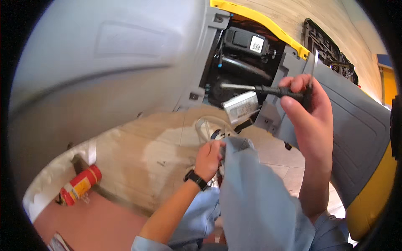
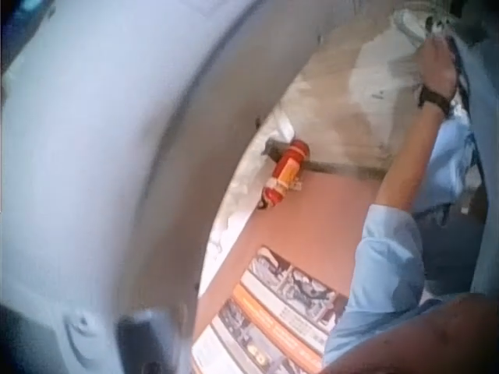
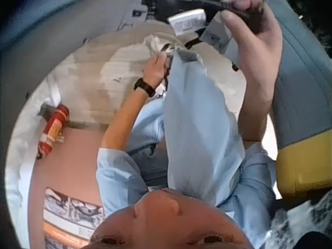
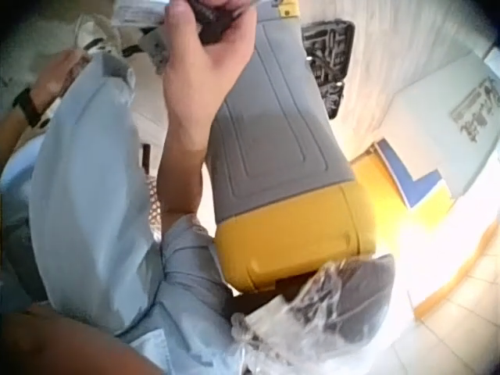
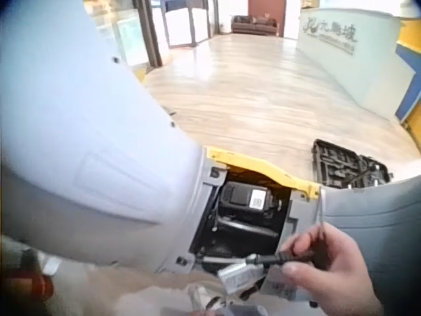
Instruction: Replacing or repairing an electronic module inside a motorcycle's front panel using a screwdriver.
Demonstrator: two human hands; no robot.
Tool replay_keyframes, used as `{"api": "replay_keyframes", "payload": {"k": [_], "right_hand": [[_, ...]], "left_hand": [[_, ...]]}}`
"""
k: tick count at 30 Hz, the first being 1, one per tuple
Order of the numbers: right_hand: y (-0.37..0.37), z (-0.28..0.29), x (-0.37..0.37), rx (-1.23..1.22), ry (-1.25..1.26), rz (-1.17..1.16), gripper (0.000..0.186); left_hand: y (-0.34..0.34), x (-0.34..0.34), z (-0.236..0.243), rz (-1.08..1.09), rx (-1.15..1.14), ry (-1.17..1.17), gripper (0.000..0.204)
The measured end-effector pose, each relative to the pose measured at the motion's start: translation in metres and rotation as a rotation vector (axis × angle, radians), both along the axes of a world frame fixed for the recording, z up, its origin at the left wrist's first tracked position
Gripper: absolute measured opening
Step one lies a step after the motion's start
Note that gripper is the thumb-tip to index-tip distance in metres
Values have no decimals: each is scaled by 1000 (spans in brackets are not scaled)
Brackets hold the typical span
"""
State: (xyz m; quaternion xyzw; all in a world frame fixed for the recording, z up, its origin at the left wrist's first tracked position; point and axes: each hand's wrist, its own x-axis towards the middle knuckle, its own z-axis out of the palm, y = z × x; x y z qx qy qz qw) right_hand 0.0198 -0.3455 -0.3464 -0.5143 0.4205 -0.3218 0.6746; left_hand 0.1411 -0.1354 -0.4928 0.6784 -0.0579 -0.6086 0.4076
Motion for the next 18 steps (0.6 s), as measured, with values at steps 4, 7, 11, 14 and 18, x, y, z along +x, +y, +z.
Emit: {"api": "replay_keyframes", "payload": {"k": [4, 7, 11, 14, 18], "right_hand": [[3, -4, -3, -123, 198, -165, 18], [5, -6, -15, -406, 446, -151, 20], [-13, -9, -20, -617, 569, -78, 18], [-17, -5, -9, -519, 579, -92, 16], [-17, -10, -5, -536, 538, -101, 15]], "left_hand": [[-21, 8, -1, 124, 22, 81, 23], [-29, 25, -5, 122, 52, 199, 26], [-32, 45, -4, -7, 172, 346, 49], [-28, 58, 1, -108, 41, 141, 45], [-33, 51, -1, -53, -304, -193, 23]]}}
